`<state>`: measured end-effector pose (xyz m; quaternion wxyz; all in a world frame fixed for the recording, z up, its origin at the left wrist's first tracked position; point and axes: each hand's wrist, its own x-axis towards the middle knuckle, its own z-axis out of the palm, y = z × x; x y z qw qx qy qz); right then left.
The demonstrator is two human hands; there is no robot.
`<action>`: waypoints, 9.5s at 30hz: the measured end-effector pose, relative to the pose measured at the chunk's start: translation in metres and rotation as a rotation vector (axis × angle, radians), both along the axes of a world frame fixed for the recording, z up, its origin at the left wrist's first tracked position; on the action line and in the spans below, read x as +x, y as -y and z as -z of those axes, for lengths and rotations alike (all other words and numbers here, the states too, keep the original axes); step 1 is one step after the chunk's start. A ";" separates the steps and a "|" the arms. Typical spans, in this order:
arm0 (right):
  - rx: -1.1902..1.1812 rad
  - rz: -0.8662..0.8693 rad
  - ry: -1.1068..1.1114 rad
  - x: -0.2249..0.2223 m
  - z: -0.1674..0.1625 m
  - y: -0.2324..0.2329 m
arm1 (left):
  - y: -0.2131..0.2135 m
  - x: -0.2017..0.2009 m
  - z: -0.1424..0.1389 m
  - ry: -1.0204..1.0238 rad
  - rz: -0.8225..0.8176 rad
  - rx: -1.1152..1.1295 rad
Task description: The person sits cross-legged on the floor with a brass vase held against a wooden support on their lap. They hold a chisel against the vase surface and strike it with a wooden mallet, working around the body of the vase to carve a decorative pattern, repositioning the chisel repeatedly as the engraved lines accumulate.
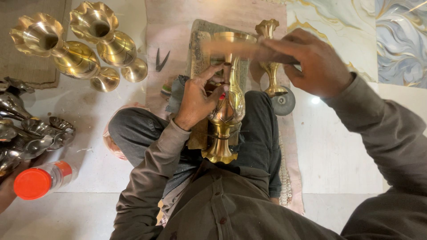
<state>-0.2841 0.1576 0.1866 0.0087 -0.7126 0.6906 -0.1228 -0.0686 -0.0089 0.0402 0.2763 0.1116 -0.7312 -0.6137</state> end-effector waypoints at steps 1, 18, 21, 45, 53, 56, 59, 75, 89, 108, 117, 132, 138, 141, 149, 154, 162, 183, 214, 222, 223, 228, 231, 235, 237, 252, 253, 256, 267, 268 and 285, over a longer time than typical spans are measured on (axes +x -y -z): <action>-0.018 -0.002 -0.008 -0.001 0.001 0.001 | -0.001 0.000 0.000 0.025 0.001 0.031; -0.083 0.039 0.114 -0.003 0.007 0.006 | -0.005 0.003 0.000 0.063 -0.088 0.121; -0.025 -0.029 -0.269 -0.005 0.008 0.007 | -0.007 0.004 0.000 0.025 -0.109 0.068; -0.105 0.069 0.046 0.015 0.000 0.004 | -0.015 0.012 -0.012 0.069 -0.175 0.045; -0.124 0.042 0.119 0.009 0.005 0.003 | -0.017 0.010 -0.006 0.084 -0.179 0.038; -0.084 0.041 -0.099 0.011 0.004 0.002 | -0.018 0.010 -0.005 0.074 -0.194 -0.052; -0.087 0.117 0.084 0.015 0.002 0.001 | -0.020 0.012 -0.006 0.107 -0.185 -0.007; -0.143 0.021 0.252 0.012 0.009 -0.003 | -0.024 0.014 -0.011 0.102 -0.209 -0.016; -0.069 0.079 -0.137 0.016 0.004 -0.005 | -0.028 0.016 -0.012 0.085 -0.221 -0.008; -0.103 0.145 0.207 0.018 0.004 -0.006 | -0.039 0.022 -0.021 0.091 -0.258 -0.042; -0.048 0.198 0.395 0.013 0.011 -0.009 | -0.042 0.023 -0.015 0.107 -0.266 -0.036; -0.132 0.084 0.223 0.011 0.017 -0.011 | -0.046 0.026 -0.019 0.121 -0.303 -0.007; -0.168 0.116 0.326 0.018 0.007 -0.015 | -0.047 0.029 -0.016 0.098 -0.318 -0.027; -0.119 0.041 -0.485 0.017 0.007 -0.016 | -0.047 0.030 -0.015 0.103 -0.313 -0.018; -0.154 0.044 -0.311 0.018 0.007 -0.015 | -0.047 0.032 -0.014 0.097 -0.304 -0.060; -0.154 0.130 0.076 0.026 0.006 -0.015 | -0.047 0.033 -0.015 0.094 -0.294 -0.059; -0.124 0.037 -0.348 0.015 0.020 -0.018 | -0.050 0.034 -0.020 0.084 -0.314 -0.077; -0.186 0.096 0.003 0.027 0.011 -0.022 | -0.059 0.037 -0.020 0.067 -0.319 -0.045; -0.224 0.119 -0.268 0.035 0.013 -0.034 | -0.061 0.038 -0.013 0.081 -0.330 -0.053; -0.272 0.355 0.030 0.052 0.053 -0.072 | -0.020 0.051 0.019 -0.324 -0.426 0.228; -0.278 0.433 0.134 0.054 0.069 -0.081 | -0.009 0.061 0.023 -0.304 -0.459 0.279; -0.239 0.946 0.453 0.074 0.173 -0.132 | 0.032 0.085 0.040 -0.182 -0.624 0.271; 0.000 1.321 0.731 0.097 0.215 -0.172 | 0.045 0.085 0.050 -0.172 -0.597 0.302; 0.170 1.530 1.127 0.140 0.235 -0.214 | 0.045 0.082 0.064 -0.129 -0.589 0.288; 0.137 1.589 1.388 0.158 0.237 -0.226 | 0.042 0.083 0.068 -0.134 -0.549 0.305; 0.238 1.694 1.980 0.183 0.230 -0.247 | 0.024 0.080 0.086 -0.211 -0.489 0.398; 0.252 1.688 1.972 0.183 0.230 -0.248 | 0.023 0.078 0.086 -0.220 -0.495 0.389; 0.308 1.666 1.947 0.180 0.229 -0.252 | 0.019 0.080 0.087 -0.227 -0.446 0.497; 0.451 1.671 1.623 0.161 0.203 -0.268 | 0.008 0.076 0.091 -0.227 -0.450 0.506; 0.432 1.722 1.582 0.161 0.202 -0.267 | 0.006 0.076 0.091 -0.219 -0.451 0.507; 0.036 1.492 0.675 0.131 0.194 -0.238 | -0.004 0.055 0.068 -0.385 -0.425 0.644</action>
